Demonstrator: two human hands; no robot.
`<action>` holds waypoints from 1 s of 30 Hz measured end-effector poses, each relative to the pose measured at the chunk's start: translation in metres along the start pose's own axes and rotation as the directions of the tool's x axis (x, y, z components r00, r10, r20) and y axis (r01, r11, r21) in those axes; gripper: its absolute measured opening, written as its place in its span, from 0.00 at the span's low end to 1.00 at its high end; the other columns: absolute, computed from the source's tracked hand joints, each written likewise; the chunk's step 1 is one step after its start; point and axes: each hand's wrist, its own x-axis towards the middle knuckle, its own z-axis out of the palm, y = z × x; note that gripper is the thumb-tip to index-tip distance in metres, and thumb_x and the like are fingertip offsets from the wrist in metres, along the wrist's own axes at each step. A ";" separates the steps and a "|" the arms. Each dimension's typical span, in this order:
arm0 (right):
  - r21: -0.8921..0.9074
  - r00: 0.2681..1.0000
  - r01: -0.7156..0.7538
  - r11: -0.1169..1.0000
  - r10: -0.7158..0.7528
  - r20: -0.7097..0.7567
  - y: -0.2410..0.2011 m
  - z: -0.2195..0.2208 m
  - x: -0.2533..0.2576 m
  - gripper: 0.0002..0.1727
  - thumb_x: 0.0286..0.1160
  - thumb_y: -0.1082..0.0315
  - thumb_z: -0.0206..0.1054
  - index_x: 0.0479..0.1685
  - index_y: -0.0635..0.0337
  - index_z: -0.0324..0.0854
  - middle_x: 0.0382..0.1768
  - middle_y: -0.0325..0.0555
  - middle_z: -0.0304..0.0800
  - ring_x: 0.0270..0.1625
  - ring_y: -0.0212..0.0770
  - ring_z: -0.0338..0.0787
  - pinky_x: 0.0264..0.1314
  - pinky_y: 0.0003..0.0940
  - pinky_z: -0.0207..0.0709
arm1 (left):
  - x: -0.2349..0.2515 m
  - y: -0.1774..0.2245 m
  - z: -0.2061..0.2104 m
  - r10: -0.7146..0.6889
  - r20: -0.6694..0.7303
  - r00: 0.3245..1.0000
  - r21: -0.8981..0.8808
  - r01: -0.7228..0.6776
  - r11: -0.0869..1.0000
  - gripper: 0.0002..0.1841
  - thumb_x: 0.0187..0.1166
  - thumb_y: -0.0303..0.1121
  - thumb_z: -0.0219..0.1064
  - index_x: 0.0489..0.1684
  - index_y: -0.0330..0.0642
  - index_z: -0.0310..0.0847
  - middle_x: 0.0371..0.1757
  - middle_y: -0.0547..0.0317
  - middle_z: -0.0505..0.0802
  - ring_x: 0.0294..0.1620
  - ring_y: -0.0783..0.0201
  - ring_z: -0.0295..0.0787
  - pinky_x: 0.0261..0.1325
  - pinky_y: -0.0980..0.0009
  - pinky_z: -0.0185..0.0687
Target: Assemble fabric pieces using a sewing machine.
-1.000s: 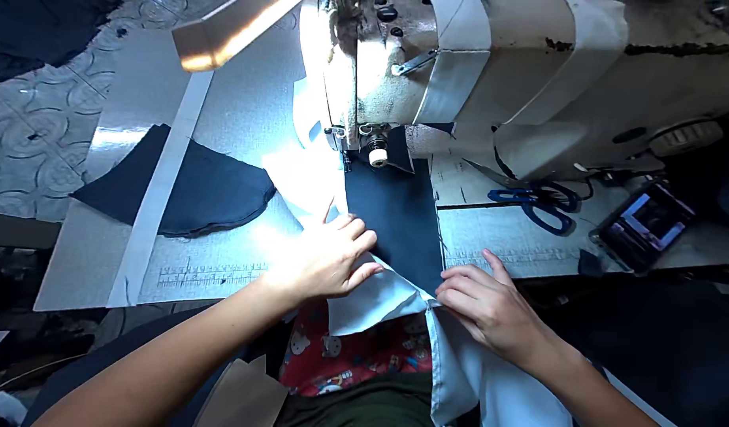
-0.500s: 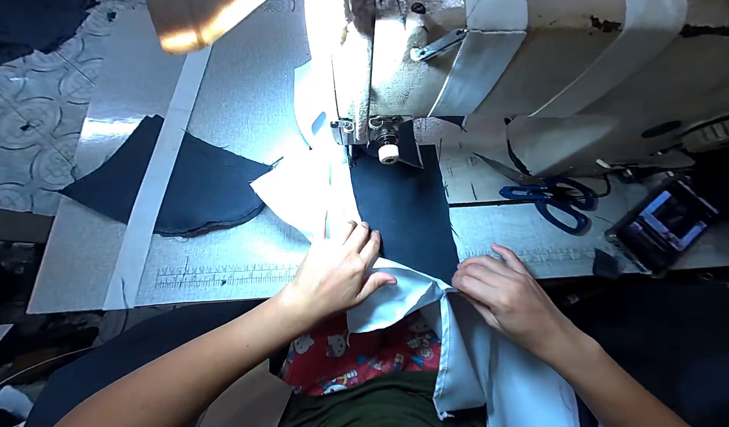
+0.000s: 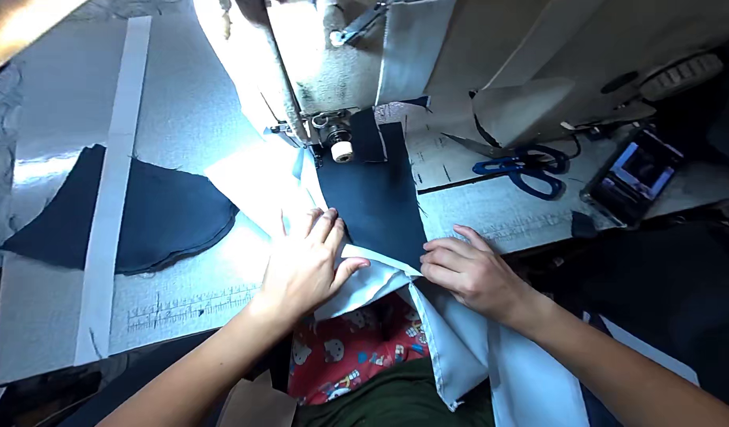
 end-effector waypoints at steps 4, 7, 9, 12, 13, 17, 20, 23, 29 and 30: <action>-0.030 1.000 -0.008 1.000 0.007 -0.024 -0.003 0.007 0.005 0.11 0.78 0.73 0.60 0.32 0.51 0.87 0.36 0.39 0.93 0.57 0.43 0.93 0.75 0.57 0.73 | 0.004 -0.008 0.004 -0.003 -0.011 1.000 0.005 0.003 1.000 0.45 0.83 0.71 0.35 0.57 0.39 0.89 0.68 0.36 0.89 0.75 0.33 0.81 0.71 0.14 0.47; -0.043 0.999 -0.004 0.999 0.002 -0.048 -0.002 0.010 0.010 0.12 0.76 0.74 0.61 0.30 0.51 0.88 0.36 0.38 0.93 0.57 0.42 0.93 0.74 0.57 0.73 | 0.008 -0.013 0.003 -0.023 0.008 1.000 0.027 0.023 0.999 0.47 0.83 0.72 0.34 0.61 0.39 0.89 0.72 0.38 0.86 0.77 0.34 0.79 0.74 0.15 0.44; -0.034 0.998 0.003 0.999 -0.006 -0.069 -0.001 0.013 0.015 0.12 0.75 0.73 0.62 0.29 0.50 0.88 0.35 0.37 0.93 0.57 0.43 0.93 0.75 0.57 0.73 | 0.010 -0.018 0.000 -0.026 0.023 0.999 0.042 0.025 0.999 0.47 0.83 0.72 0.35 0.62 0.40 0.89 0.76 0.41 0.84 0.79 0.35 0.77 0.75 0.16 0.43; -0.012 0.995 0.027 1.000 -0.028 -0.094 0.001 0.018 0.025 0.11 0.72 0.73 0.64 0.26 0.50 0.89 0.35 0.38 0.92 0.56 0.44 0.93 0.77 0.58 0.71 | 0.016 -0.025 -0.004 -0.028 0.051 0.998 0.059 0.025 0.998 0.46 0.82 0.72 0.36 0.65 0.39 0.88 0.74 0.44 0.87 0.79 0.34 0.77 0.74 0.15 0.42; -0.002 0.994 0.039 0.999 -0.039 -0.101 0.002 0.020 0.028 0.11 0.72 0.73 0.65 0.26 0.50 0.89 0.34 0.38 0.92 0.55 0.44 0.93 0.77 0.59 0.72 | 0.019 -0.028 -0.005 -0.033 0.066 0.997 0.066 0.028 0.997 0.47 0.81 0.72 0.36 0.65 0.38 0.87 0.73 0.44 0.87 0.79 0.34 0.76 0.74 0.15 0.42; 0.066 0.989 0.084 0.994 -0.075 -0.125 0.003 0.027 0.041 0.12 0.74 0.76 0.64 0.26 0.55 0.89 0.34 0.43 0.92 0.56 0.48 0.93 0.76 0.53 0.75 | 0.031 -0.038 -0.013 -0.033 0.100 0.994 0.097 0.023 0.995 0.46 0.83 0.70 0.33 0.64 0.39 0.88 0.73 0.45 0.88 0.80 0.34 0.76 0.74 0.15 0.41; 0.096 0.986 0.110 0.989 -0.097 -0.134 0.004 0.031 0.049 0.12 0.74 0.77 0.63 0.28 0.57 0.90 0.36 0.46 0.94 0.58 0.50 0.94 0.72 0.48 0.80 | 0.032 -0.034 -0.020 0.081 0.100 0.992 0.031 -0.085 0.996 0.40 0.88 0.60 0.32 0.57 0.42 0.91 0.70 0.48 0.90 0.81 0.35 0.74 0.76 0.18 0.43; 0.100 0.982 0.128 0.987 -0.112 -0.152 0.003 0.037 0.056 0.12 0.75 0.77 0.63 0.27 0.58 0.89 0.33 0.46 0.92 0.52 0.49 0.94 0.60 0.44 0.84 | 0.027 -0.020 -0.017 0.181 0.074 0.981 -0.035 -0.179 0.983 0.36 0.89 0.54 0.34 0.53 0.43 0.93 0.55 0.48 0.96 0.75 0.37 0.81 0.73 0.16 0.44; 0.080 0.989 0.122 0.989 -0.114 -0.095 0.002 0.039 0.066 0.11 0.75 0.78 0.63 0.30 0.59 0.89 0.37 0.47 0.93 0.55 0.52 0.93 0.54 0.47 0.85 | 0.025 -0.016 -0.009 0.061 0.060 0.996 0.012 -0.062 0.998 0.37 0.88 0.57 0.38 0.50 0.40 0.94 0.57 0.43 0.94 0.74 0.34 0.81 0.73 0.14 0.42; 0.081 0.989 0.123 0.989 -0.115 -0.097 0.003 0.040 0.068 0.11 0.75 0.78 0.63 0.30 0.59 0.89 0.37 0.48 0.93 0.56 0.52 0.93 0.54 0.47 0.85 | 0.025 -0.017 -0.010 0.050 0.066 0.997 0.030 -0.052 0.998 0.37 0.88 0.58 0.38 0.52 0.40 0.93 0.58 0.44 0.94 0.75 0.33 0.81 0.73 0.14 0.42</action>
